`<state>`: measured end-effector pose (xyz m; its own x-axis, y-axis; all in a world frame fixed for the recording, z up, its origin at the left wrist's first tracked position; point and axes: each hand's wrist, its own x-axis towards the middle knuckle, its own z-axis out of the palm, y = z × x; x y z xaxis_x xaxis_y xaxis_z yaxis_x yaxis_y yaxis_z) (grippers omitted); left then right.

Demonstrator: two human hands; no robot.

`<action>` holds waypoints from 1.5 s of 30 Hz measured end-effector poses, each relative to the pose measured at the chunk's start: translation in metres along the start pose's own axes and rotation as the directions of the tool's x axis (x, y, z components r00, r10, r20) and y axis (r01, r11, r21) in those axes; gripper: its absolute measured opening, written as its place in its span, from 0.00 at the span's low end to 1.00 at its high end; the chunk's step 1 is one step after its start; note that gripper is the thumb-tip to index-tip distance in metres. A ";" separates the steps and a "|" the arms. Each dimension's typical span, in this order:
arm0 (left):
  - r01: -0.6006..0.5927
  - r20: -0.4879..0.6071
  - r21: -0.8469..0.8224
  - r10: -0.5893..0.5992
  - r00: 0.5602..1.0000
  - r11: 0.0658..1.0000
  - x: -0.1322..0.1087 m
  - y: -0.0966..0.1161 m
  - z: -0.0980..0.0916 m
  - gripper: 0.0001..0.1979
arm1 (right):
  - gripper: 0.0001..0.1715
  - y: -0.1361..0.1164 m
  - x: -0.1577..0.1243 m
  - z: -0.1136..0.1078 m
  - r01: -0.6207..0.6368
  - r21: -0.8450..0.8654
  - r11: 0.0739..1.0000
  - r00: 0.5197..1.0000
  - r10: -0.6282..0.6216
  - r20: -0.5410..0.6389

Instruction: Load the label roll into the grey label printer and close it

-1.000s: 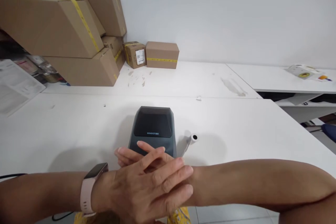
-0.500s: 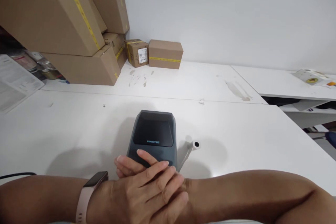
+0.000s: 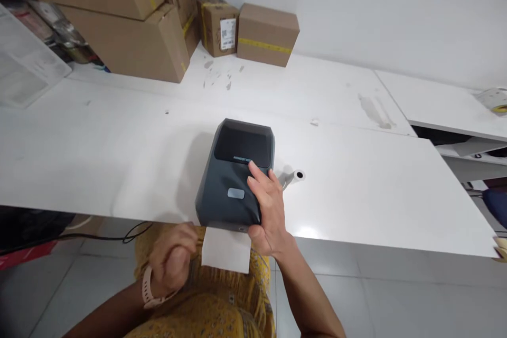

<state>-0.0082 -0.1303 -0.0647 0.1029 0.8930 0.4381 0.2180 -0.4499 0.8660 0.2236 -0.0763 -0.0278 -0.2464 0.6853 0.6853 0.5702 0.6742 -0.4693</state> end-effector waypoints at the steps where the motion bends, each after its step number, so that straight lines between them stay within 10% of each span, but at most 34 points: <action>1: 0.103 0.083 -0.023 -0.101 0.991 0.994 -0.005 0.006 0.003 0.23 | 0.36 -0.002 -0.001 0.002 -0.017 0.003 1.000 1.000 0.017 0.017; 7: 0.758 0.677 -0.110 -0.510 0.531 0.643 0.009 0.021 0.011 0.29 | 0.31 -0.008 0.001 0.002 -0.023 -0.009 1.000 1.000 0.023 0.006; 10: 0.853 0.710 -0.215 -0.524 0.470 0.475 0.014 0.023 0.016 0.28 | 0.29 -0.007 0.000 0.002 -0.035 -0.011 0.999 0.999 0.035 -0.003; 14: 0.851 0.686 -0.321 -0.517 0.512 0.416 0.014 0.032 0.021 0.27 | 0.27 -0.006 -0.002 0.005 -0.035 0.002 0.999 0.999 0.035 -0.027; 20: 0.558 0.532 -0.034 -0.458 0.712 0.829 0.017 0.027 0.013 0.28 | 0.26 -0.007 -0.001 0.006 -0.013 0.005 1.000 0.999 0.013 -0.048; 29: 0.239 0.111 -0.012 -0.236 0.965 0.971 0.010 0.013 -0.009 0.22 | 0.17 -0.026 0.019 -0.010 0.004 -0.265 0.964 0.986 0.040 0.160; 33: 0.092 -0.218 0.051 -0.079 0.973 0.994 0.014 0.008 -0.004 0.14 | 0.12 -0.027 0.027 -0.009 0.033 -0.290 0.956 0.981 0.024 0.192; 40: 0.146 0.061 -0.030 -0.144 0.988 0.989 0.018 0.002 0.021 0.34 | 0.27 -0.013 -0.038 0.014 -0.166 -0.029 0.986 0.976 0.160 -0.151; 45: 0.171 0.003 -0.152 -0.173 0.985 0.973 0.017 -0.002 0.024 0.31 | 0.38 -0.015 -0.062 0.028 -0.372 0.149 0.916 0.901 0.395 -0.180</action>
<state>0.0167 -0.1144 -0.0647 0.0666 0.9574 0.2810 0.0824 -0.2859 0.9547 0.2088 -0.1214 -0.0792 0.1446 0.8344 0.5319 0.4975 0.4033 -0.7680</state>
